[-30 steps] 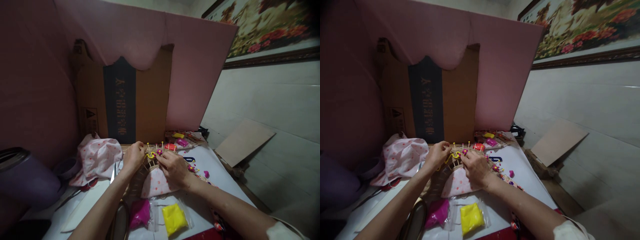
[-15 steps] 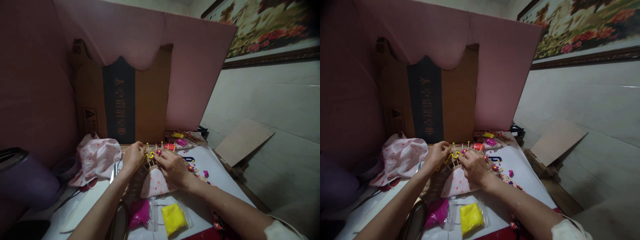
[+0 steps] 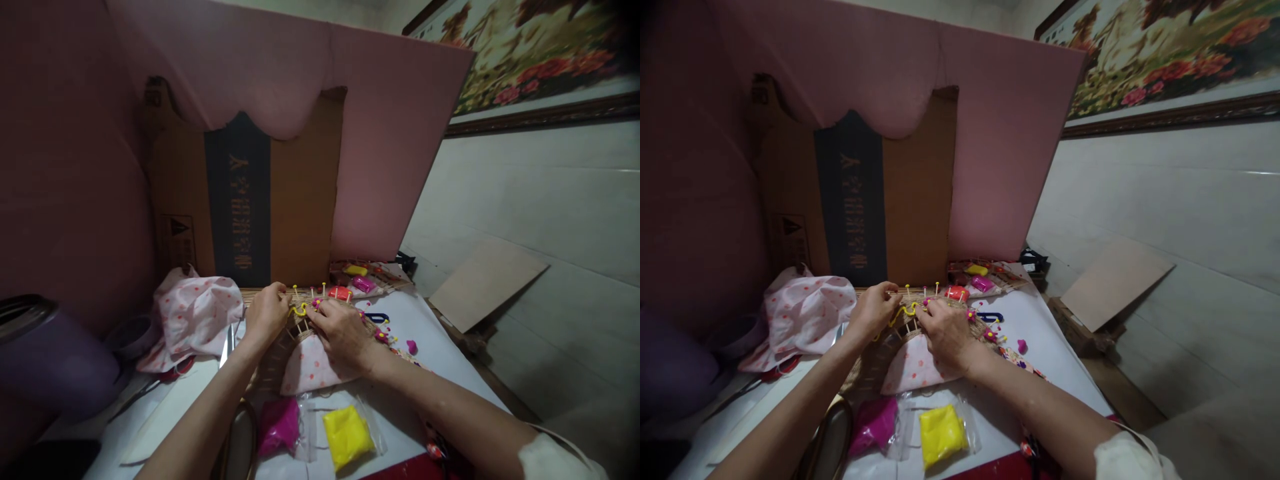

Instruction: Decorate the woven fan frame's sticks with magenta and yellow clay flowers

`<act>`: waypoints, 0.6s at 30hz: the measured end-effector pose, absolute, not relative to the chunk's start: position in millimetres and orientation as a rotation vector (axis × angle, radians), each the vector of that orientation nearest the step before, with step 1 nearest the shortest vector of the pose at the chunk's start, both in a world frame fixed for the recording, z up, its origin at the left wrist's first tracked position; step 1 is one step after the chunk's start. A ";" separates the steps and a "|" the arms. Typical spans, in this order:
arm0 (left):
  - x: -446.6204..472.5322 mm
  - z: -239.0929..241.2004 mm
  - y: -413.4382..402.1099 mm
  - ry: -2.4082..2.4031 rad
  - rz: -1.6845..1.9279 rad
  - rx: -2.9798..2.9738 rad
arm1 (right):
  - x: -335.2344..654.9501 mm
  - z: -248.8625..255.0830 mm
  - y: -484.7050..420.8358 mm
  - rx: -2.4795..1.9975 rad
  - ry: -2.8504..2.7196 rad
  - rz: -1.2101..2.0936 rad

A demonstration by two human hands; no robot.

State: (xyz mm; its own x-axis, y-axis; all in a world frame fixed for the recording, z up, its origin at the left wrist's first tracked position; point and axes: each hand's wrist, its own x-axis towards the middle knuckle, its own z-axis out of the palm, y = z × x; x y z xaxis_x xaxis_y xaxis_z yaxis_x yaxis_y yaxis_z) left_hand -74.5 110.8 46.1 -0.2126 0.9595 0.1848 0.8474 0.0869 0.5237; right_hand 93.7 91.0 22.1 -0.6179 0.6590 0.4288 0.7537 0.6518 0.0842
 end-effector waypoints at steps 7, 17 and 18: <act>-74.7 45.5 111.2 2.159 0.806 1.829 | 99.1 22.6 94.5 -1.105 -2.432 -0.220; -73.9 45.8 109.6 2.131 0.879 1.791 | 96.0 21.6 95.7 -1.122 -2.495 -0.265; -74.1 46.5 109.0 2.119 0.898 1.777 | 96.8 22.6 95.0 -1.120 -2.483 -0.246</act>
State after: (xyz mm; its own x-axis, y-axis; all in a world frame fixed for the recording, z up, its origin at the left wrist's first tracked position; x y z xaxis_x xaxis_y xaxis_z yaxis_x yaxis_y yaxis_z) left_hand -74.1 109.0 46.5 -0.2359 0.9503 0.2031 0.8071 0.0751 0.5857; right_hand 96.8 95.0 22.6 -0.5964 0.6779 0.4298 0.7491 0.6625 -0.0054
